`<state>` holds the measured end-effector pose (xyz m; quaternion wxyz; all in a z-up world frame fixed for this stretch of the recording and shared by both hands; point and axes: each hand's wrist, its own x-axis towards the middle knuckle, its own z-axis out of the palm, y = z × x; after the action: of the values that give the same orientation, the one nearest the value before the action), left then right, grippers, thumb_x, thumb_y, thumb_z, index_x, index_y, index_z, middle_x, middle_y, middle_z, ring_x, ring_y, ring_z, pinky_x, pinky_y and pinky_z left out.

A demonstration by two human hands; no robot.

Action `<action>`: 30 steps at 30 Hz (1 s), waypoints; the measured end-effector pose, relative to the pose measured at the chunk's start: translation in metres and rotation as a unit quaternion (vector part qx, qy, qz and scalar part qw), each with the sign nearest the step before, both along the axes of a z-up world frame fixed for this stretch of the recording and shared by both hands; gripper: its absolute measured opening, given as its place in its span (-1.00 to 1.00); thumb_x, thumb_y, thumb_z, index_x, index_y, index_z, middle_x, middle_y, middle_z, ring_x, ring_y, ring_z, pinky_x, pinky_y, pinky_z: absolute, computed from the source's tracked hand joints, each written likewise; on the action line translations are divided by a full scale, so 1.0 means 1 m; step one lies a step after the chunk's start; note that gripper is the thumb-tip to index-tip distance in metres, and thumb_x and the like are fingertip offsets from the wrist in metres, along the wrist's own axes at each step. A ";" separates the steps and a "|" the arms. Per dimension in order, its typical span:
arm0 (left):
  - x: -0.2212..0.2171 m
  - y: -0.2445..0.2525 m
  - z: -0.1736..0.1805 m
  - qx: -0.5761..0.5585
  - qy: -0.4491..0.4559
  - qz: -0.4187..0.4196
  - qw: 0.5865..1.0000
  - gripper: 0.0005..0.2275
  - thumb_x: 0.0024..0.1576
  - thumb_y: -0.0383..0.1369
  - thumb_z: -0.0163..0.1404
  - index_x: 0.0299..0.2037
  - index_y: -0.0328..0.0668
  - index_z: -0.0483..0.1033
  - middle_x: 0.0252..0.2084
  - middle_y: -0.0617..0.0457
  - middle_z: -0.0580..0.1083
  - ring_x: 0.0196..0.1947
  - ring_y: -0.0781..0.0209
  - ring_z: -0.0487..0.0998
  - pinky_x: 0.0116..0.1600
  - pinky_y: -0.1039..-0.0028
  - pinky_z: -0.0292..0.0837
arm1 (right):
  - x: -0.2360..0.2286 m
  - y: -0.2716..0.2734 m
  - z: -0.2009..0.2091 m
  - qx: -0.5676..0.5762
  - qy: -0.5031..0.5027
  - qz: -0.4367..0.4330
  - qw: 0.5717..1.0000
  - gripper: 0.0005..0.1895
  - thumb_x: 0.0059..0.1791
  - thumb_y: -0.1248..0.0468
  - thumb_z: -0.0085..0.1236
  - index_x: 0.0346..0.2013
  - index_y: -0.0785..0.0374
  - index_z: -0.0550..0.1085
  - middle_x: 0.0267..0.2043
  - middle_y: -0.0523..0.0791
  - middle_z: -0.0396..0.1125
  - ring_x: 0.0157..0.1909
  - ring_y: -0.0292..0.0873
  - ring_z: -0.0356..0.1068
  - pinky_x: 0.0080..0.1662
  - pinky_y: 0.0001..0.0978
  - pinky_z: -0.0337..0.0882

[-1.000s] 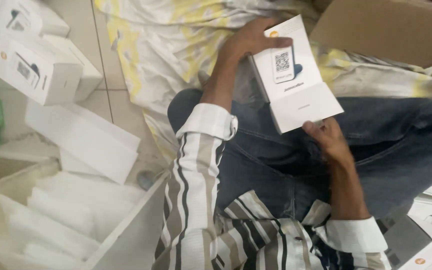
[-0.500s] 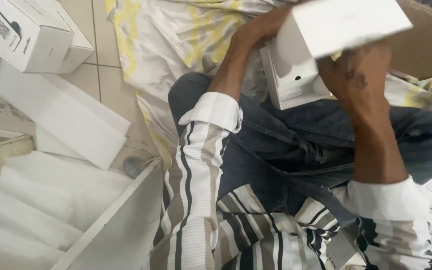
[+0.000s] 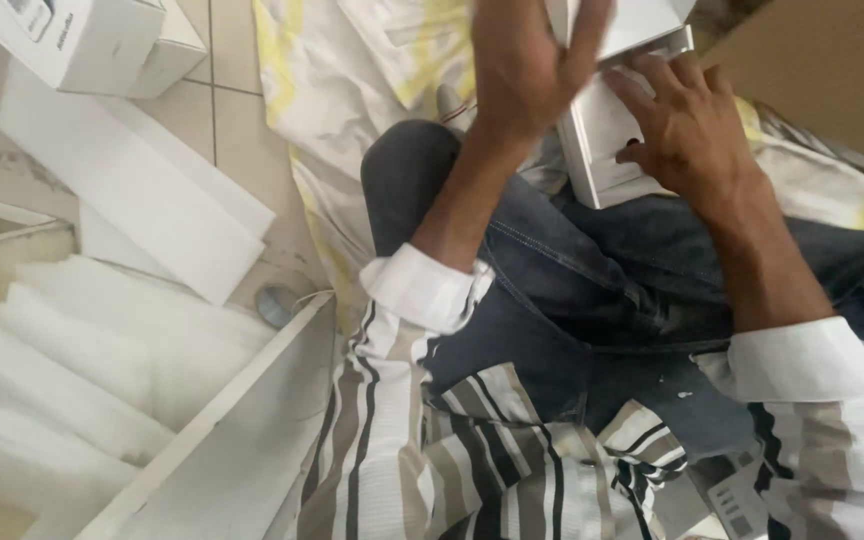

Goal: The person checks electronic devices and packs them into product boxes while sitting on the floor.

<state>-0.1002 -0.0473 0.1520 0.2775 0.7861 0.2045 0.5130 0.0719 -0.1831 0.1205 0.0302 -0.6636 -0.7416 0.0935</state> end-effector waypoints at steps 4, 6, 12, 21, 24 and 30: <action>0.007 -0.025 -0.044 -0.011 0.214 -0.104 0.971 -0.81 0.24 -0.41 0.10 0.04 -0.17 0.53 -0.18 0.01 0.52 -0.09 0.04 0.51 -0.01 0.25 0.51 | 0.003 0.007 -0.010 -0.050 -0.062 0.000 0.997 -0.04 -0.31 0.00 0.53 0.35 0.11 0.42 0.39 -0.05 0.23 0.43 0.10 0.13 0.26 0.16 0.22; 0.006 -0.025 -0.081 0.029 0.306 -0.073 0.949 -0.79 0.14 -0.47 0.10 -0.02 -0.09 0.54 -0.17 0.09 0.55 -0.03 0.06 0.50 0.16 0.12 0.37 | 0.002 -0.006 -0.015 -0.056 -0.074 -0.007 0.996 -0.09 -0.27 0.00 0.53 0.33 0.09 0.42 0.37 -0.06 0.23 0.43 0.07 0.14 0.29 0.16 0.22; 0.014 -0.029 -0.083 0.019 0.415 -0.048 0.908 -0.66 0.02 -0.57 0.07 0.01 -0.12 0.44 -0.23 0.11 0.58 0.02 0.02 0.46 0.36 -0.22 -0.01 | -0.001 -0.012 -0.023 -0.042 -0.053 -0.031 0.997 -0.11 -0.32 0.05 0.55 0.26 0.10 0.41 0.43 -0.07 0.20 0.45 0.01 0.13 0.27 0.19 0.21; 0.008 -0.027 -0.079 0.008 0.350 -0.036 0.936 -0.65 0.03 -0.56 0.05 0.05 -0.22 0.37 -0.29 0.10 0.58 -0.06 0.00 0.45 0.31 -0.21 0.01 | -0.005 -0.023 0.015 -0.048 -0.059 -0.023 0.997 -0.10 -0.35 -0.03 0.52 0.22 0.15 0.42 0.31 0.00 0.23 0.44 0.06 0.12 0.34 0.23 0.09; 0.011 -0.026 -0.093 -0.002 0.343 -0.029 0.939 -0.74 0.13 -0.55 0.06 0.02 -0.15 0.42 -0.26 0.15 0.60 -0.07 0.05 0.46 0.35 -0.18 0.02 | 0.000 -0.050 0.033 -0.014 -0.029 -0.005 0.999 -0.32 -0.17 -0.01 0.42 0.19 0.13 0.49 0.24 -0.04 0.30 0.40 0.01 0.20 0.43 0.14 0.08; 0.024 -0.026 -0.087 0.026 0.355 -0.023 0.934 -0.79 0.09 -0.55 0.03 -0.09 -0.09 0.54 -0.26 0.13 0.60 -0.09 0.04 0.46 0.26 -0.08 0.08 | 0.010 -0.034 0.047 -0.095 0.008 -0.045 0.994 -0.70 0.20 0.00 0.07 -0.08 0.11 0.61 -0.16 -0.10 0.48 -0.05 -0.07 0.48 0.11 -0.13 0.42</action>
<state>-0.0761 -0.0735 0.0649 0.1783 0.9285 0.2578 0.1990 0.0814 -0.2173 0.1678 -0.0226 -0.6956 -0.6982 0.1678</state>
